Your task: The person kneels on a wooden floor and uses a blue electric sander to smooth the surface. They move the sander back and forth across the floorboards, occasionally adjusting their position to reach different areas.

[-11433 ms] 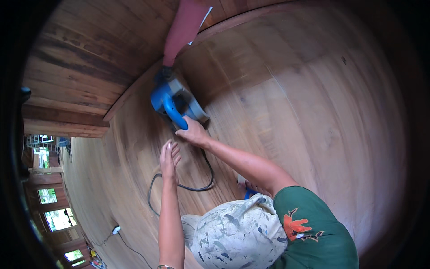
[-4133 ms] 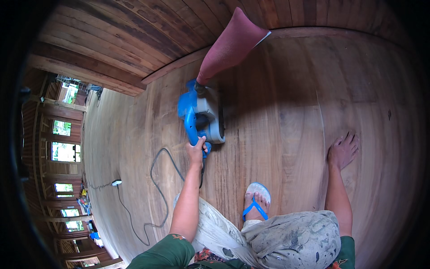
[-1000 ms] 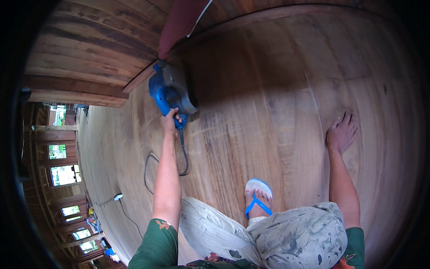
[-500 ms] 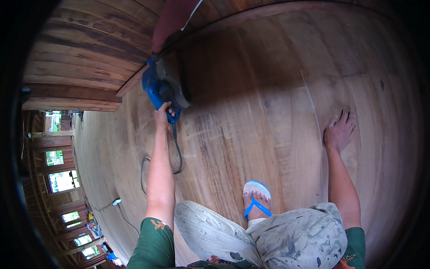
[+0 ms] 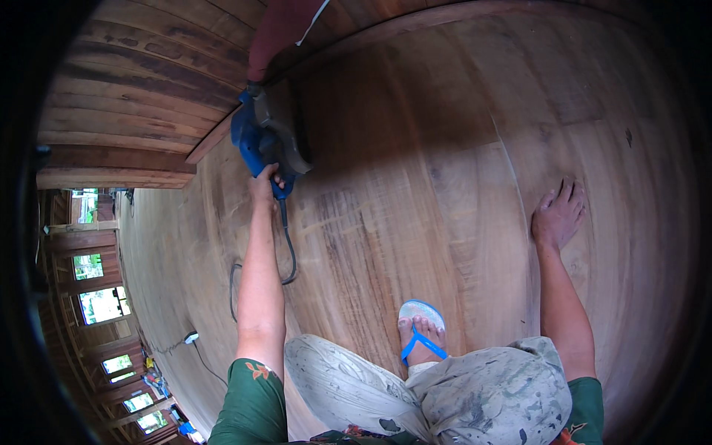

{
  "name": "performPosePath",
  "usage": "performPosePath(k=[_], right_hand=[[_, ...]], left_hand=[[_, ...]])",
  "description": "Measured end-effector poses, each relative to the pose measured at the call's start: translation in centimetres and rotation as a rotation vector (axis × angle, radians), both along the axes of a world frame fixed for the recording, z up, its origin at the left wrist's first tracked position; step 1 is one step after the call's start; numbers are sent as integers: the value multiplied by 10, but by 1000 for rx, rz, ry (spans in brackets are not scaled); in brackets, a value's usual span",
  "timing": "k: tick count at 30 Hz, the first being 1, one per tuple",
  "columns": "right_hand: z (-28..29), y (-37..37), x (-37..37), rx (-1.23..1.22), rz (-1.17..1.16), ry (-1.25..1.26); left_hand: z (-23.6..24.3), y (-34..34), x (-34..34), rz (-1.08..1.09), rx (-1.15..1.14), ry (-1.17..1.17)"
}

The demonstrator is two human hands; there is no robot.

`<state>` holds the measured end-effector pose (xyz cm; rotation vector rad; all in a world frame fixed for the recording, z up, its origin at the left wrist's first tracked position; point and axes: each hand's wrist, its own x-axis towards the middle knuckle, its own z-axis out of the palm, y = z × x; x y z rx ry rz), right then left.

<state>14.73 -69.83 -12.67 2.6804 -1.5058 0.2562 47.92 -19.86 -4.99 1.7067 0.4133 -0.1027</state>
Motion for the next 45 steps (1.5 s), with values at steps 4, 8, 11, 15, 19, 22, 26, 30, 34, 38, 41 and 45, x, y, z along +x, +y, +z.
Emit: performPosePath(k=[4,8,11,15,19,22,26,30,34,38,41,45], right_hand=[[-2,-1,0,-5,1,-3],[-4,-2,-1,-24,9,-17],[-4,-2,-1,-17,6,-11],[-3,-2,-1,-13,8,-22],[-2,-1,0,-14,8,-20],[-1,-1,0,-22,10,-18],[-1,-1,0,-36,18,-18],[0,-1,1,-18,12,-18],[2,-1,1,-18,11,-13],[2,-1,1,-17,10,-5],[1,-2,1,-10,4,-11],[-2,-4,0,-27,8,-8]], left_hand=[[-2,1,2,-2,10,-3],[-6,4,6,-5,-8,-9],[-8,5,7,-20,2,-12],[-6,4,6,-18,0,-7],[-4,1,5,-18,10,-3],[-3,0,5,-15,10,-14],[-3,0,6,-18,-2,-6],[-3,2,6,-18,5,-8],[-2,4,-3,-4,2,-3],[-1,7,-22,16,-40,-28],[0,10,-41,17,-47,-31],[2,12,-78,20,-45,-43]])
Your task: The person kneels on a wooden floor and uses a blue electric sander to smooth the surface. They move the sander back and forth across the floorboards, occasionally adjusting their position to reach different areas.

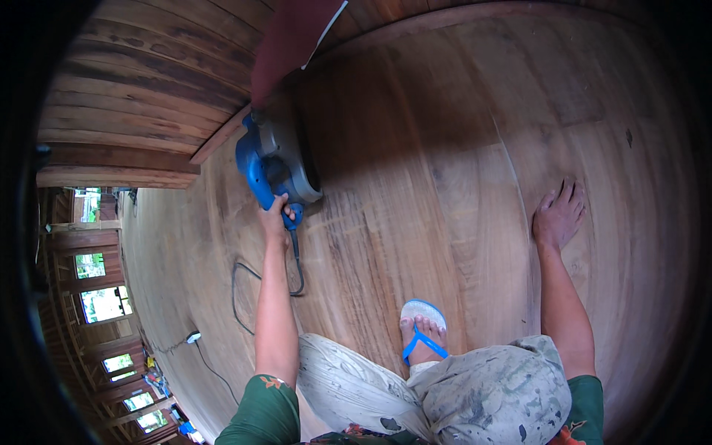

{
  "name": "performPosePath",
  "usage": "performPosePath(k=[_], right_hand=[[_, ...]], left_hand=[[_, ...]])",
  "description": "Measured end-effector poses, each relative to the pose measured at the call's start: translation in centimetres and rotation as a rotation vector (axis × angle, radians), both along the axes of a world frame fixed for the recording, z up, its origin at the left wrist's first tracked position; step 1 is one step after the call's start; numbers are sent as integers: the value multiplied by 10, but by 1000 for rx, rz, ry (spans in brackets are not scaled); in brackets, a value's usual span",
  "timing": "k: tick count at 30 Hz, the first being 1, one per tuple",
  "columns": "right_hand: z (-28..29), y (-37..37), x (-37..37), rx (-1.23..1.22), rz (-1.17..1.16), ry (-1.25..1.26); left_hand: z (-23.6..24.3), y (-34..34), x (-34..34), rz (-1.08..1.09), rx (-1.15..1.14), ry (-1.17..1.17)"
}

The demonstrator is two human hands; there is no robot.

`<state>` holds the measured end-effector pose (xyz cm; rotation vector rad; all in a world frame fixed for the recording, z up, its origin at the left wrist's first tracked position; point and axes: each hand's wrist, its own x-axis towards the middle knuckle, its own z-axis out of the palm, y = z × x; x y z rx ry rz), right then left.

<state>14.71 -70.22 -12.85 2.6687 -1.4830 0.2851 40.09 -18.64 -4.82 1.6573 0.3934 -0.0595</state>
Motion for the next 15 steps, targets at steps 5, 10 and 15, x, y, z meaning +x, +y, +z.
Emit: performPosePath(k=[5,10,15], right_hand=[[-2,-2,-2,-36,23,10],[-1,-2,-3,-23,15,19],[2,0,-2,-18,29,5]], left_hand=[[9,-2,-65,15,5,3],[22,-6,-132,68,0,84],[26,-8,-166,64,-9,94]])
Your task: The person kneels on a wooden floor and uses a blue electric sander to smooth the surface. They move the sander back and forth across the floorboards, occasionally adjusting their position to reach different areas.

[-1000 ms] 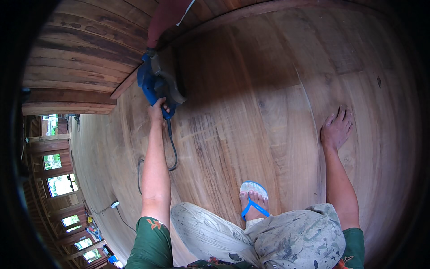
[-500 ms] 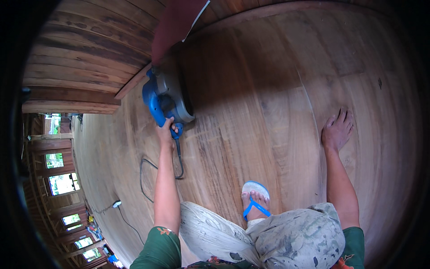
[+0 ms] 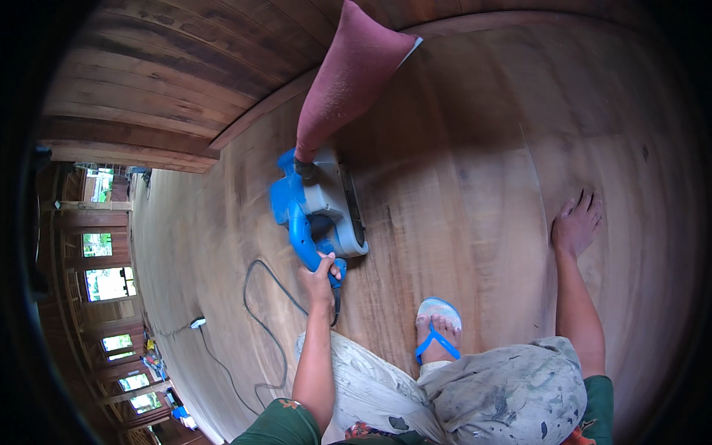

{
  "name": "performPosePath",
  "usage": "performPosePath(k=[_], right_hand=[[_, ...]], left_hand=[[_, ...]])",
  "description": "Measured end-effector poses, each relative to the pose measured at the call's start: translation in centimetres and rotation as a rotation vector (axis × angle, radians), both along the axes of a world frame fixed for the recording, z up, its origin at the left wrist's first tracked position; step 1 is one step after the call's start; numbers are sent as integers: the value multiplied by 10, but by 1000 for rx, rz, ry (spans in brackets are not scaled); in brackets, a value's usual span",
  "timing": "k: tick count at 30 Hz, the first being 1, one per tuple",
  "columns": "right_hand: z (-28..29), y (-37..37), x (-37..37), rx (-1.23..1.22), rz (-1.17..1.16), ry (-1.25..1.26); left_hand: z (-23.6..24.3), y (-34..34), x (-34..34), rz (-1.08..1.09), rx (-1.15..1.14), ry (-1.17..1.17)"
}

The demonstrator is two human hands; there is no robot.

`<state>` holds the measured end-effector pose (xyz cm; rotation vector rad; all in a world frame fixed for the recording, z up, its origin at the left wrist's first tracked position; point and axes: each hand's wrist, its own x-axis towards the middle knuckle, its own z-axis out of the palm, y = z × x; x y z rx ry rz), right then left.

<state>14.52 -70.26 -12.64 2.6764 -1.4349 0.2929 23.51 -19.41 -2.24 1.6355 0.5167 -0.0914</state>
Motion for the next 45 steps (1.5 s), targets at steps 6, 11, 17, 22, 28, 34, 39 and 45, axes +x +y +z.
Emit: performPosePath(k=[6,11,17,22,28,34,39,45], right_hand=[[0,0,0,21,-8,32],[-1,-5,-2,-2,0,38],[5,-5,-6,-17,16,21],[7,-5,-5,-37,8,76],[8,-6,-6,-36,14,75],[5,-9,-7,-62,40,32],[3,-12,-9,-69,46,29],[2,-11,-9,-67,30,45]], left_hand=[[-15,-9,28,-12,-44,-55],[-27,-20,100,-24,-45,-190],[-12,-12,168,-22,-55,-160],[-15,8,194,14,-19,-138],[-18,55,203,51,-13,-116],[-16,95,212,78,-26,-86],[-14,126,220,111,-41,-76],[-16,151,228,118,-47,-50]])
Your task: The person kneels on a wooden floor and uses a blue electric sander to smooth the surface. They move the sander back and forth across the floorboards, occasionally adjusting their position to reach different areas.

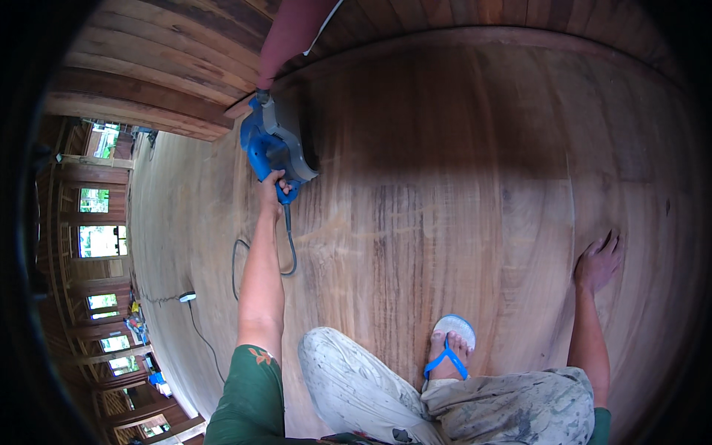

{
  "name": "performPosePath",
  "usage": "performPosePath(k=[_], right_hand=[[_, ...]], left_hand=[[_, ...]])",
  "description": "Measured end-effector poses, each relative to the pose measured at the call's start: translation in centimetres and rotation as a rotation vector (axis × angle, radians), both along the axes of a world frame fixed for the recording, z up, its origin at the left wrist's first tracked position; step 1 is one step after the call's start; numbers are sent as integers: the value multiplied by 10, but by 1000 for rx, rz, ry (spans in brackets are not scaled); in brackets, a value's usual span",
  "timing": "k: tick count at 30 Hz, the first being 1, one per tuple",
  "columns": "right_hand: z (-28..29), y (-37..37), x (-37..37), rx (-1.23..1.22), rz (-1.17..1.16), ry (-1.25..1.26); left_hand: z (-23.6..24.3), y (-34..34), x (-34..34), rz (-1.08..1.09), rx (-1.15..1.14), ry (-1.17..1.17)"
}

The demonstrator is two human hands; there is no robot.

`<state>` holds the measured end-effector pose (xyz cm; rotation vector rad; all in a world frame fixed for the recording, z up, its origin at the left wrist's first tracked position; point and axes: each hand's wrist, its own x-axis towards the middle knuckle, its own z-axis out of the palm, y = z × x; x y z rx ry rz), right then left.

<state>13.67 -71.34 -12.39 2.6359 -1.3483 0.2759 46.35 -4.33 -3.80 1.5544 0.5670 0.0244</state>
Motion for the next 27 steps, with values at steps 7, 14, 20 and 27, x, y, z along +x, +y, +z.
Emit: performPosePath(k=[7,14,20,27], right_hand=[[7,0,1,18,12,-13],[9,0,1,8,11,10],[8,1,1,29,20,-21],[12,2,1,34,25,-29]], left_hand=[[0,10,7,19,-15,16],[1,7,11,-18,-12,-4],[3,-10,14,-41,-6,12],[6,-45,16,-61,11,12]])
